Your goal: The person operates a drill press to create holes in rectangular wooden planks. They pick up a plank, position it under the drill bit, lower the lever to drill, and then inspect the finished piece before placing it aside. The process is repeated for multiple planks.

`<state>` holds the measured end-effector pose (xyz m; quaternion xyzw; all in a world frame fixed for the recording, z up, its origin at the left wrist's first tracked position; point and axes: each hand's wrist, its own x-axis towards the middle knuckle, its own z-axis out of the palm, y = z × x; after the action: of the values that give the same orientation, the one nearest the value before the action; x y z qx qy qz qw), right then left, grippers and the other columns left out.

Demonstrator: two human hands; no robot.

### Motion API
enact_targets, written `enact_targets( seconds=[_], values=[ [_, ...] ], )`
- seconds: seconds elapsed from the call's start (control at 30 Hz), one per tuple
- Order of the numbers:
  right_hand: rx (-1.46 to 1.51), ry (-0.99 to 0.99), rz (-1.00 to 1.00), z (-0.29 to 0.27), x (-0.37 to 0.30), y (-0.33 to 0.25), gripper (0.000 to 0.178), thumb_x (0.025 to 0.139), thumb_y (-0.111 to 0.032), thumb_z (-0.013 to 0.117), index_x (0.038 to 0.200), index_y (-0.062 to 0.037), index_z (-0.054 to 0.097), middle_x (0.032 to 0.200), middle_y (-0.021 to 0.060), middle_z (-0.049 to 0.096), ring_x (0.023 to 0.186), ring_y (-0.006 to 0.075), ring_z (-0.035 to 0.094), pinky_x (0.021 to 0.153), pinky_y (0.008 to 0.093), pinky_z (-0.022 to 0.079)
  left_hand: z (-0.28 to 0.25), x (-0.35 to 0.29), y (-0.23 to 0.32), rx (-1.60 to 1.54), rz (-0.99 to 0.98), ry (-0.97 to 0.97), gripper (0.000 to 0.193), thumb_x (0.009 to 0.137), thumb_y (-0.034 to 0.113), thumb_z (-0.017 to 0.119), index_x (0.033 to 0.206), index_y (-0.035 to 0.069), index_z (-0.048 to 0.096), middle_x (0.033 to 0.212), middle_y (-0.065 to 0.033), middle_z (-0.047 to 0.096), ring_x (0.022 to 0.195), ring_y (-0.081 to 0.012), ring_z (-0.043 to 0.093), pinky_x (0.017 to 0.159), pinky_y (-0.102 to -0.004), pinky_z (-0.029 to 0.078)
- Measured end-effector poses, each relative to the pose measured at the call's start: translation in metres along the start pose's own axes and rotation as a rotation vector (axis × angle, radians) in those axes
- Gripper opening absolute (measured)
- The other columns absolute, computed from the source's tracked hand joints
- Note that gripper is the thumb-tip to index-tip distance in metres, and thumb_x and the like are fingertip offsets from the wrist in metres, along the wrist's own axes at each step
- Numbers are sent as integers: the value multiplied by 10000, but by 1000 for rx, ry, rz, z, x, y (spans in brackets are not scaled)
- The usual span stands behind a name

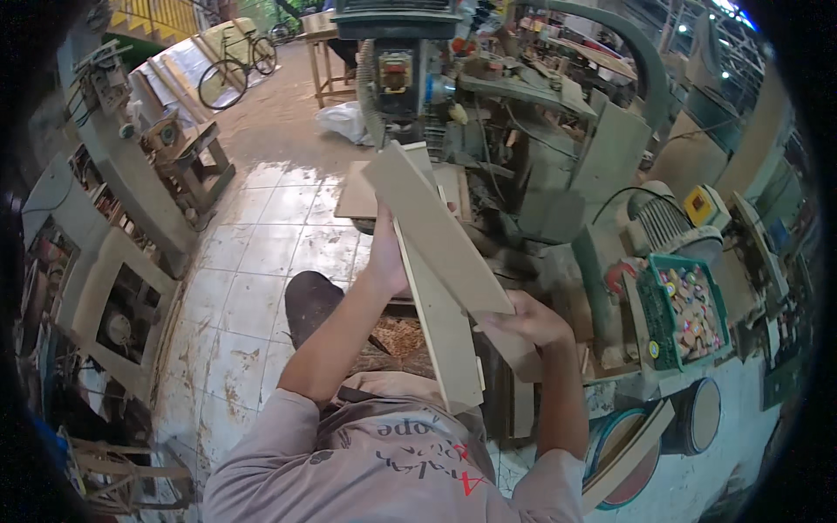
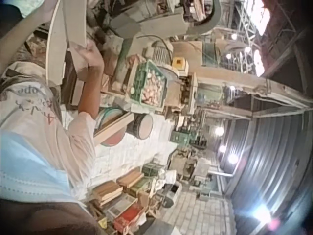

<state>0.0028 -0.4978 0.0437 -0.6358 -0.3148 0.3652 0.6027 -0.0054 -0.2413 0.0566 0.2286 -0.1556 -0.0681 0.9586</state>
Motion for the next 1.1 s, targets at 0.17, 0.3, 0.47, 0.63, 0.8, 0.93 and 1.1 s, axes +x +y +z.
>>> enact_targets(
  seconds=[0.17,0.3,0.47,0.63,0.8,0.93,1.1],
  values=[
    [-63,276,-37,47,4,12,464,936,-207,514,1345,-9,423,1211,104,537,1034,176,557,838,318,478,-25,-24,9,59,153,94,738,882,700,288,1194,74,522,1073,-99,595,959,-221,586,842,-408,486],
    [-454,510,-161,87,16,48,475,960,-241,481,1394,-67,394,1211,177,481,1097,264,497,949,352,396,-27,-27,1,62,204,225,695,890,684,297,1145,86,542,1043,-81,598,966,-204,574,837,-405,491],
    [-655,615,-225,119,26,50,496,908,-226,570,1368,-94,441,1189,204,450,1096,333,465,949,385,382,-27,-30,-7,139,302,201,644,903,665,297,1110,106,542,1000,-49,581,979,-160,541,837,-389,476],
    [-727,636,-243,121,27,57,521,878,-236,614,1358,-105,458,1192,207,434,1112,332,435,965,402,362,-19,-33,-13,157,304,316,649,904,663,296,1140,107,532,1013,-45,584,982,-161,541,831,-374,477],
    [-762,625,-270,119,27,50,540,867,-243,634,1357,-98,459,1200,210,431,1113,338,427,961,407,363,-3,-36,-10,153,282,324,643,925,640,275,1123,83,529,987,-36,546,890,-151,522,799,-320,452],
    [-821,634,-289,116,28,49,548,861,-246,642,1357,-98,462,1198,215,431,1111,343,423,958,413,362,-7,-38,-10,165,270,288,675,907,663,286,1157,84,524,1030,-54,571,971,-170,528,828,-336,466],
    [-830,636,-298,120,28,50,546,860,-248,643,1355,-99,467,1195,223,427,1101,354,418,950,422,359,-12,-37,-12,166,287,283,691,899,674,292,1176,84,519,1050,-65,584,1010,-183,534,838,-350,477]
  ],
)
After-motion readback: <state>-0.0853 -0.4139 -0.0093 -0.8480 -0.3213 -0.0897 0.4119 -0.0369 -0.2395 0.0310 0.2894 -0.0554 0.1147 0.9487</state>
